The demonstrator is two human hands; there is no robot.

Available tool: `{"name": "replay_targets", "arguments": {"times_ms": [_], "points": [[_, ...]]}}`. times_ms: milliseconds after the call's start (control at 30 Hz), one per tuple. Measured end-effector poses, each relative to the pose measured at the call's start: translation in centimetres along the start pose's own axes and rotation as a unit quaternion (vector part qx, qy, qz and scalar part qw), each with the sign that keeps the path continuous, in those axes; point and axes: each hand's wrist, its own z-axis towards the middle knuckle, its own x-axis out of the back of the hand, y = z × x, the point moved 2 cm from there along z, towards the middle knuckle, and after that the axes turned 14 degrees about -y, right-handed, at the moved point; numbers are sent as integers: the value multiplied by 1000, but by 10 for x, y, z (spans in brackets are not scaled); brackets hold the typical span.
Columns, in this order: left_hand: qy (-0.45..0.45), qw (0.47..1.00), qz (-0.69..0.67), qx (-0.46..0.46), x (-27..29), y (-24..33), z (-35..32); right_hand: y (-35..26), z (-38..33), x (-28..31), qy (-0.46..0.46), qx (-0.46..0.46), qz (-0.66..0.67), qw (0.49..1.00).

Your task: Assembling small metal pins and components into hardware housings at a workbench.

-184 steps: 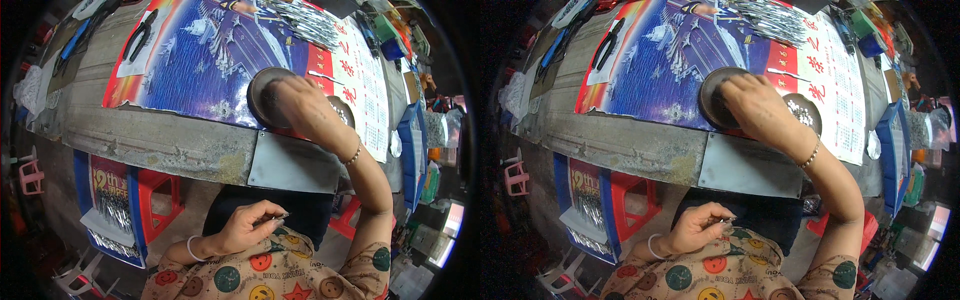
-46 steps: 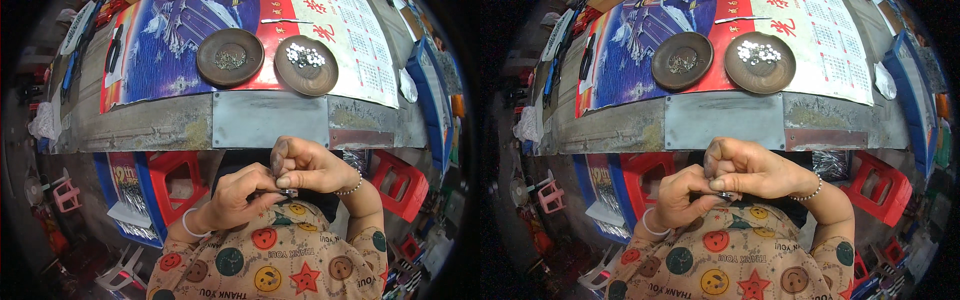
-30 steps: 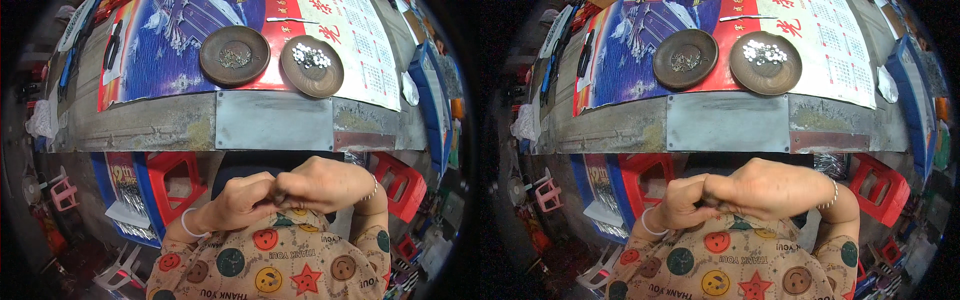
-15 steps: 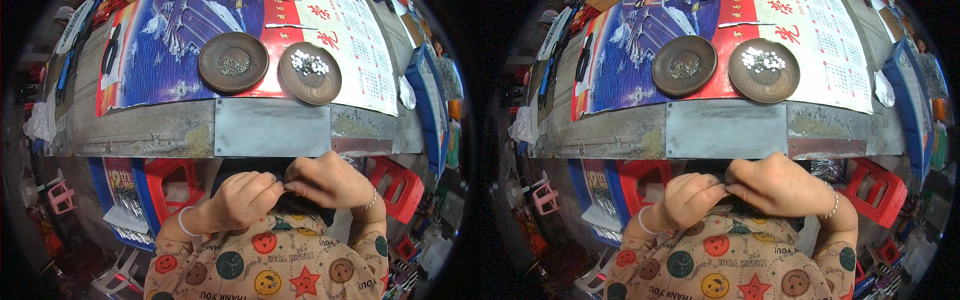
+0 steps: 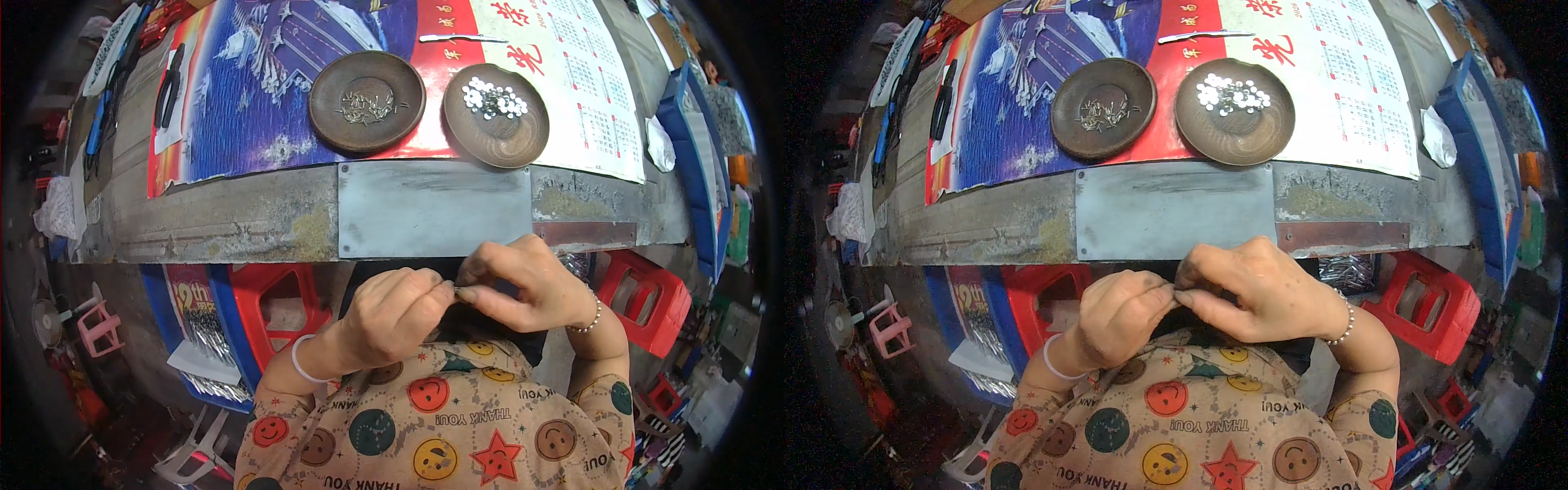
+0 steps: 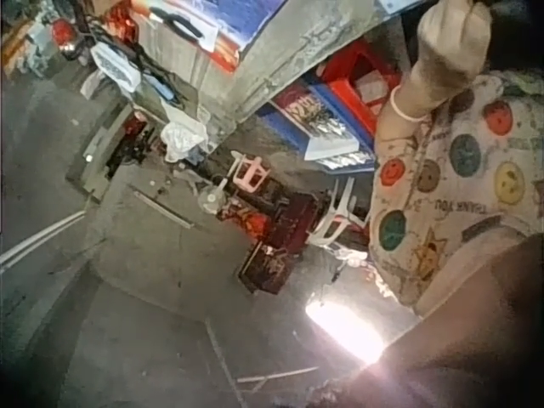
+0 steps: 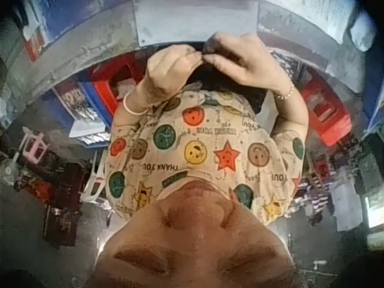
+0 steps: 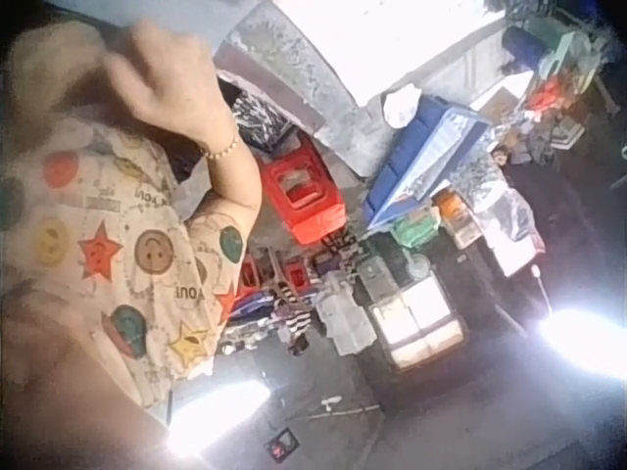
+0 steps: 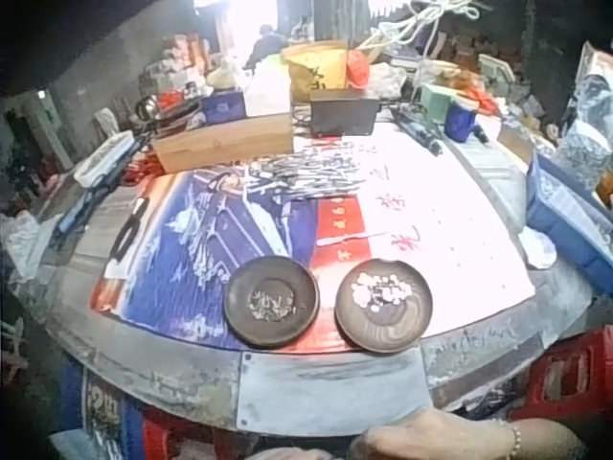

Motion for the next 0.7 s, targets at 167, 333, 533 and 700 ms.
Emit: {"name": "replay_targets", "arguments": {"times_ms": [167,333,533,700], "points": [[1,998,53,-37,4,5,1,-1,-1,0,-13,-18,39,999],[-23,999,19,-27,5,2,-3,-1,1,-8,-3,-106,132,986],[39,994,-92,37,7,2,-4,-16,3,-14,50,65,-200,976],[36,993,-87,65,7,-1,-6,-17,7,-14,33,64,-241,968]]}}
